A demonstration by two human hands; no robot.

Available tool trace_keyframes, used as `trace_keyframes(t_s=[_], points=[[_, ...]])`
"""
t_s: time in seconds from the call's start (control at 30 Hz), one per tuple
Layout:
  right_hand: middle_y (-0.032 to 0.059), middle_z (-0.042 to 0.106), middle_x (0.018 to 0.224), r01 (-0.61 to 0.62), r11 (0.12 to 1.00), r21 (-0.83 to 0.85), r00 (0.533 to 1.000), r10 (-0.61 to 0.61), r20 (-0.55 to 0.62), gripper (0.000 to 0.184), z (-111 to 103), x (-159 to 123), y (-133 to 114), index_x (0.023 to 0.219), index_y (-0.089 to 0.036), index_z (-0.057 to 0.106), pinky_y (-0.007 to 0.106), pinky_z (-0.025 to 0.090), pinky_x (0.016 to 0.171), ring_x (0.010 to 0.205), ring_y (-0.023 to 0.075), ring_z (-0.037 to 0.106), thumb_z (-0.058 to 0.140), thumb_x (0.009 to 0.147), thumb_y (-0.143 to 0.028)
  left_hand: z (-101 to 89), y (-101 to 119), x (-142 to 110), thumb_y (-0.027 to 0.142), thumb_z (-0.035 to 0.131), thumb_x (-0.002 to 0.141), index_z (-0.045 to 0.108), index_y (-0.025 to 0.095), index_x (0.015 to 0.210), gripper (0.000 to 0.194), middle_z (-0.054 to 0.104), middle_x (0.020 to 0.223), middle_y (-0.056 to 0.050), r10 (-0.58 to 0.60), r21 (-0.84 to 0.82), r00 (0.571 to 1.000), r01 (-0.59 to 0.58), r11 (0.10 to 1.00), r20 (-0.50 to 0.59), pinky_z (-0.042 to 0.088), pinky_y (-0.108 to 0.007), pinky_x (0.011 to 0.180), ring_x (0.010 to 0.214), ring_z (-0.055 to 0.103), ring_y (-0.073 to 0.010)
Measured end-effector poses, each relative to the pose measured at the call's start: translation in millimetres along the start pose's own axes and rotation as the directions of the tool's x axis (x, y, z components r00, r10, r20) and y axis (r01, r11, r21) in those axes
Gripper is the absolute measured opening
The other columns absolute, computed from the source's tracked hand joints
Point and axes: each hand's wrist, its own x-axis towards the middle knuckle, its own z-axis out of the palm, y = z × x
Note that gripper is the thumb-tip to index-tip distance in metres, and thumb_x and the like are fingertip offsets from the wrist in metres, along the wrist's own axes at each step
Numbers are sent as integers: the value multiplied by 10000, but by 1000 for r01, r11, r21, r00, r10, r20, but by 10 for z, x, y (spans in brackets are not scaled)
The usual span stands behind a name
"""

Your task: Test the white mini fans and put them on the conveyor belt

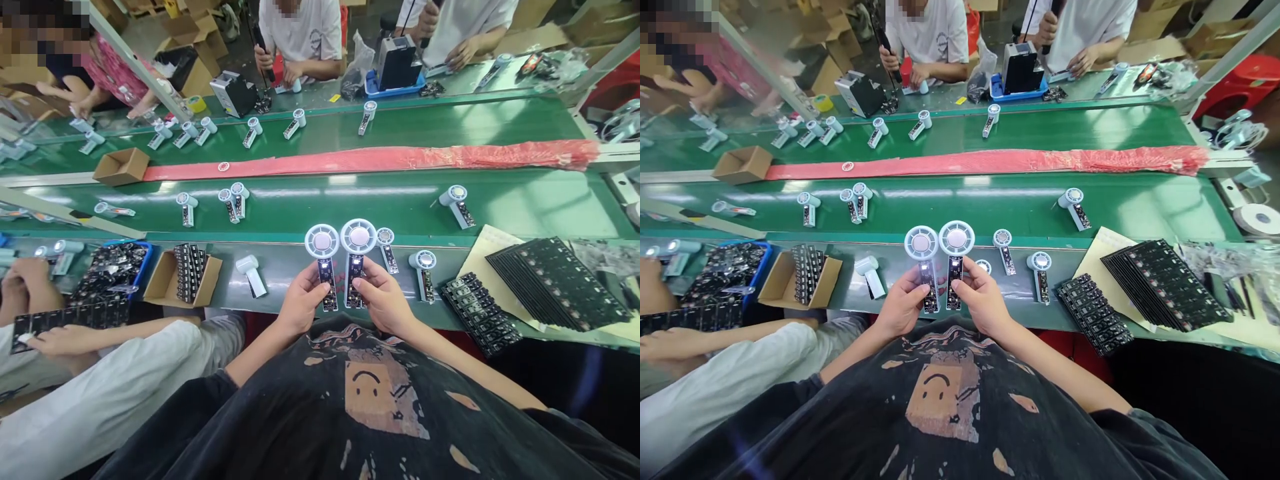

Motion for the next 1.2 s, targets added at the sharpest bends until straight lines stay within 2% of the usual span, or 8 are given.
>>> trace_keyframes(t_s=[0.4, 0.6, 0.9, 1.2], points=[[41, 734, 1161, -59, 998, 4, 996, 58, 70, 554, -79, 34, -18, 1192, -261, 665, 411, 576, 925, 929, 209, 712, 865, 720, -470, 110, -61, -104, 384, 854, 675, 705, 186, 1132, 519, 760, 1119, -98, 26, 48, 990, -20, 999, -136, 503, -461, 1047, 1112, 691, -295], [40, 731, 1163, -75, 996, 41, 986, 67, 154, 515, -98, 50, -74, 1205, -275, 675, 420, 557, 960, 1008, 229, 705, 848, 749, -441, 136, -86, -145, 410, 867, 684, 692, 189, 1167, 559, 744, 1165, -110, 56, -5, 991, -57, 998, -122, 500, -479, 1058, 1135, 683, -305], [40, 725, 1195, -111, 994, 4, 979, 109, 174, 570, -67, 64, -134, 1180, -268, 681, 456, 531, 1020, 1041, 245, 694, 876, 690, -487, 163, -97, -223, 453, 886, 666, 684, 191, 1201, 629, 742, 1186, -112, 95, 18, 981, -93, 995, -170, 477, -474, 1090, 1146, 681, -302], [35, 726, 1175, -90, 996, 26, 979, 84, 185, 494, -84, 25, -41, 1185, -271, 681, 413, 544, 972, 1016, 219, 693, 851, 744, -412, 125, -147, -274, 429, 888, 660, 673, 186, 1190, 622, 742, 1180, -111, 74, 23, 975, -71, 997, -211, 478, -469, 1087, 1143, 682, -296]])
